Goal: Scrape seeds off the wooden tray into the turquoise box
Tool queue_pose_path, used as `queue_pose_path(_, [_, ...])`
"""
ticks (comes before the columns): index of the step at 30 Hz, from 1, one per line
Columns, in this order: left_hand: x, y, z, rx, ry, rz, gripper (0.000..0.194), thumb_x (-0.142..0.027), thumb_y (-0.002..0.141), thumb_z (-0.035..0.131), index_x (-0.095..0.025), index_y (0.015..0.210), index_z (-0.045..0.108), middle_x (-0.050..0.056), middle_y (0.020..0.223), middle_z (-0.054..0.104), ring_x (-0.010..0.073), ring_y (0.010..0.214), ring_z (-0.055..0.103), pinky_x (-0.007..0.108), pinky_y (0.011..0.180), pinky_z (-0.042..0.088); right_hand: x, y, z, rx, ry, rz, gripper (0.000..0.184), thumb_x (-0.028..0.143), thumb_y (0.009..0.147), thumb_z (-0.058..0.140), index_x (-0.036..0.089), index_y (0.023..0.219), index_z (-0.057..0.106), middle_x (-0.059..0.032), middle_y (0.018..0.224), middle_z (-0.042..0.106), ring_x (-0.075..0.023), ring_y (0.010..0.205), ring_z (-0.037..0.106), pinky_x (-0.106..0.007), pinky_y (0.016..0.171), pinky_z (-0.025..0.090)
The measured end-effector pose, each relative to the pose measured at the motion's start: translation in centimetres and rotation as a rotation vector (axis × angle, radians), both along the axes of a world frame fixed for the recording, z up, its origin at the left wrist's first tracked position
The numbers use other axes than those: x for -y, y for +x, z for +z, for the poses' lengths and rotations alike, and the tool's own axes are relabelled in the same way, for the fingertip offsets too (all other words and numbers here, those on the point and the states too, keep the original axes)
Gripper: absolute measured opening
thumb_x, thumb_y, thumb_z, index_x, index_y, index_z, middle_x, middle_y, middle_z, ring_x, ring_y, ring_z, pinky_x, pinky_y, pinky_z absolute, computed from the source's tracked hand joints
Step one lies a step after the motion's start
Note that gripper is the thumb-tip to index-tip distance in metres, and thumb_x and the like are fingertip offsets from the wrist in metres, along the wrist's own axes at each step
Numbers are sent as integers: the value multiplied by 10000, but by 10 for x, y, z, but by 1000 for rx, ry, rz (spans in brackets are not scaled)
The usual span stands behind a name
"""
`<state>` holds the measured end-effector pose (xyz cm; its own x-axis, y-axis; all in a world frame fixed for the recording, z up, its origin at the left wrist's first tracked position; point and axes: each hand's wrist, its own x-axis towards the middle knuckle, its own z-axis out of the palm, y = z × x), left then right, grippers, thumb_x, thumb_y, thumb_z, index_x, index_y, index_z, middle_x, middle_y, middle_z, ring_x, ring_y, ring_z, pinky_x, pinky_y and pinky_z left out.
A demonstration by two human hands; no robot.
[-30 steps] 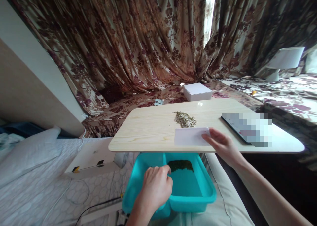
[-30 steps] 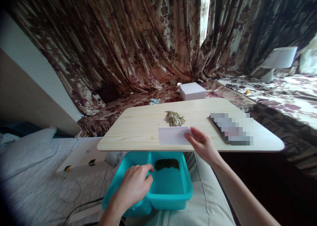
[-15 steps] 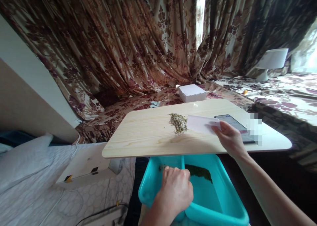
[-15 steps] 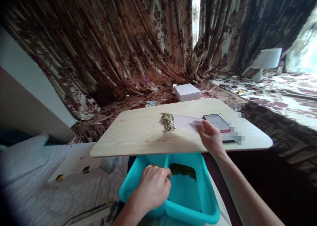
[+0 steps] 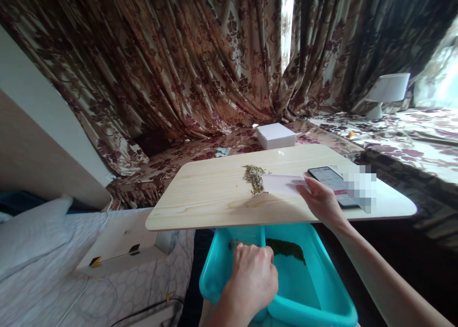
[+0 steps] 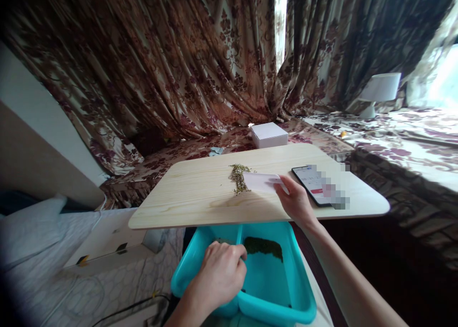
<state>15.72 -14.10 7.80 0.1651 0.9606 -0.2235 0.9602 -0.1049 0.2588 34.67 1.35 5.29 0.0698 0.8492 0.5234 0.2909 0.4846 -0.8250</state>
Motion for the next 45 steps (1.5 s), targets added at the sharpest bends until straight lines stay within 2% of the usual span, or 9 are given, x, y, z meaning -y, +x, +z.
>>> queue_pose_path(6, [-1,0,1,-5,-13,4,323,-196,845,356,-227,985,645,79,976,670,245,977,573,397,947,337,5,2,-1,-36,2,32,310,416,789,615,199,993,703,-58,890,743,-222,788,668,-358,721,538])
queue_pose_path(13, [-1,-2,-1,8,0,12,322,-196,842,363,-228,980,651,78,955,672,248,965,578,396,936,340,8,1,0,-60,-25,35,313,454,767,645,199,939,707,-67,872,742,-233,798,674,-359,729,543])
queue_pose_path(20, [0,-2,-1,2,-11,12,329,-203,839,360,-230,989,652,81,965,670,252,968,575,402,943,339,9,4,-1,-59,-19,37,327,454,777,640,199,972,701,-71,902,743,-232,815,675,-355,734,546])
queue_pose_path(31, [1,-3,0,19,12,12,332,-192,830,346,-228,972,644,81,949,660,250,955,566,404,934,347,4,0,-6,18,-14,41,308,399,820,598,213,1047,693,-59,949,741,-221,833,671,-349,766,528])
queue_pose_path(39, [2,-4,-1,28,18,13,331,-194,833,346,-230,963,648,79,943,662,247,954,567,402,937,344,6,-3,2,16,-3,5,275,404,797,611,204,963,700,-54,869,745,-218,774,673,-333,708,533])
queue_pose_path(45, [2,-4,-2,9,-2,5,337,-200,835,347,-225,994,643,84,960,659,252,968,566,407,942,340,6,-5,1,57,8,18,287,387,810,594,203,1003,699,-63,952,747,-231,855,684,-351,772,533])
